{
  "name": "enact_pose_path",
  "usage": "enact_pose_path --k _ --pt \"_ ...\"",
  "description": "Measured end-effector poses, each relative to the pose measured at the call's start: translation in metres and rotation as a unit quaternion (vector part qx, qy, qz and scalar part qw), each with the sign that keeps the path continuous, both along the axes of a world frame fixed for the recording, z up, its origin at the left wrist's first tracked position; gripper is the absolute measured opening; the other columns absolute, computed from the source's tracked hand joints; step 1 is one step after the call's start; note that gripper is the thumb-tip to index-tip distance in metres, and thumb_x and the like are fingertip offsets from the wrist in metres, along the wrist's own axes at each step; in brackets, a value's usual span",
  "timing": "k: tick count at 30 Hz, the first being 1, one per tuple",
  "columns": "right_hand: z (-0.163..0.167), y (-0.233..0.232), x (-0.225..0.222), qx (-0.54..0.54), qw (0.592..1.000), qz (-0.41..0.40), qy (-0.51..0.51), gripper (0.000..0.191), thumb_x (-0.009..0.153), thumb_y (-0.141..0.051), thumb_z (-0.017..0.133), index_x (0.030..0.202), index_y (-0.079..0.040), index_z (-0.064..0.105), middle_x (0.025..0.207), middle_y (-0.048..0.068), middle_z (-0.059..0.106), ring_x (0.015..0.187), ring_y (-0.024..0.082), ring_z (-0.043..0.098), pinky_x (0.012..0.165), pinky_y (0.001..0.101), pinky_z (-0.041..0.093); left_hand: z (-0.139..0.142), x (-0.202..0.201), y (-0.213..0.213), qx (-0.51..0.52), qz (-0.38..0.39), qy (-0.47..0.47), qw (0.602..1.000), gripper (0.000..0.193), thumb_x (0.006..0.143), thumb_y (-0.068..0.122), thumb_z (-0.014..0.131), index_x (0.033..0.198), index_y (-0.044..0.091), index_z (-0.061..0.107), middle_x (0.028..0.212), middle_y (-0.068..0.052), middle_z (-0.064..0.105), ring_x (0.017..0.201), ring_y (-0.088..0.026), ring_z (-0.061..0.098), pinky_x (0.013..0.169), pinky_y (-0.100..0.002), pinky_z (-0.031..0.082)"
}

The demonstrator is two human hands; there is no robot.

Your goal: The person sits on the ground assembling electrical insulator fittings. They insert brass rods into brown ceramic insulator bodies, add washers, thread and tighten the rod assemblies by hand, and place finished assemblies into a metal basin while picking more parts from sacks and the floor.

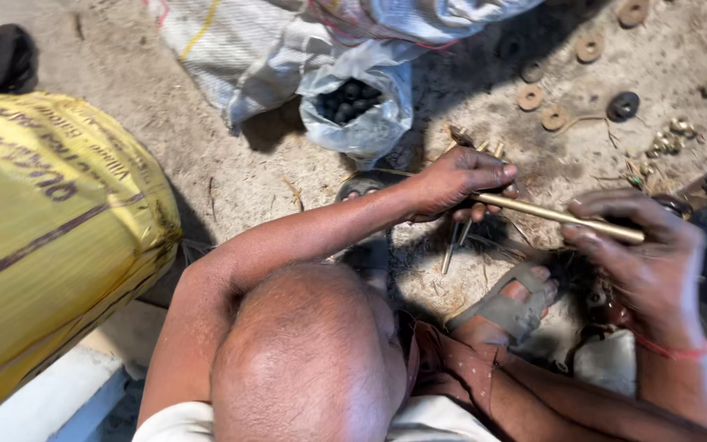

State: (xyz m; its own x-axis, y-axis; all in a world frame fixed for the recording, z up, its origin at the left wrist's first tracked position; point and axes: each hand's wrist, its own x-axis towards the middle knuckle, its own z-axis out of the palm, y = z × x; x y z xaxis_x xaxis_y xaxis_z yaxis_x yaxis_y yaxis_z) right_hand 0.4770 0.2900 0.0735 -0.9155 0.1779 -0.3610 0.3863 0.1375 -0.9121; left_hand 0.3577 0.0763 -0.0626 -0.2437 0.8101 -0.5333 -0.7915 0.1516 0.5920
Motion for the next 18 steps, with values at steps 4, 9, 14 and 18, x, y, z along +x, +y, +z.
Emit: enact_pose_path --k 4,9,14,18 --pt "-0.015 0.017 -0.003 0.140 0.986 0.095 -0.011 0.017 0.097 -0.010 0.077 0.111 -0.001 0.072 0.103 0.009 0.075 0.086 0.011 0.070 0.076 0.0243 0.057 0.007 -0.012 -0.020 -0.067 -0.056 0.038 0.995 0.046 0.098 0.046 0.062 0.106 0.003 0.074 0.075 -0.004 0.074 0.053 -0.006 0.064 0.042 -0.022 0.049" --pt "-0.030 0.026 -0.018 0.089 0.964 0.060 -0.242 0.030 0.110 -0.022 0.058 0.130 -0.009 0.076 0.073 0.017 0.068 0.058 0.015 0.058 0.050 0.0313 0.046 0.025 -0.015 -0.018 -0.065 -0.070 0.048 0.994 0.041 0.097 0.041 0.065 0.105 0.002 0.074 0.076 -0.002 0.073 0.054 -0.005 0.063 0.041 -0.022 0.048" --pt "-0.046 0.030 -0.025 0.120 0.954 0.188 -0.199 0.033 0.105 -0.032 0.063 0.103 0.001 0.070 0.065 0.011 0.065 0.054 0.016 0.057 0.049 0.0336 0.045 0.024 -0.021 -0.031 -0.067 -0.142 0.094 0.983 0.041 0.097 0.041 0.067 0.105 0.003 0.079 0.078 -0.003 0.074 0.059 -0.008 0.062 0.048 -0.026 0.050" --pt "-0.064 0.041 -0.007 0.160 0.955 0.236 -0.077 0.048 0.108 -0.036 0.051 0.110 0.009 0.066 0.076 0.019 0.065 0.057 0.020 0.056 0.054 0.0361 0.047 0.023 -0.014 -0.031 -0.091 -0.209 0.342 0.912 0.044 0.083 0.040 0.081 0.106 0.003 0.080 0.089 -0.005 0.078 0.079 -0.011 0.072 0.075 -0.034 0.057"
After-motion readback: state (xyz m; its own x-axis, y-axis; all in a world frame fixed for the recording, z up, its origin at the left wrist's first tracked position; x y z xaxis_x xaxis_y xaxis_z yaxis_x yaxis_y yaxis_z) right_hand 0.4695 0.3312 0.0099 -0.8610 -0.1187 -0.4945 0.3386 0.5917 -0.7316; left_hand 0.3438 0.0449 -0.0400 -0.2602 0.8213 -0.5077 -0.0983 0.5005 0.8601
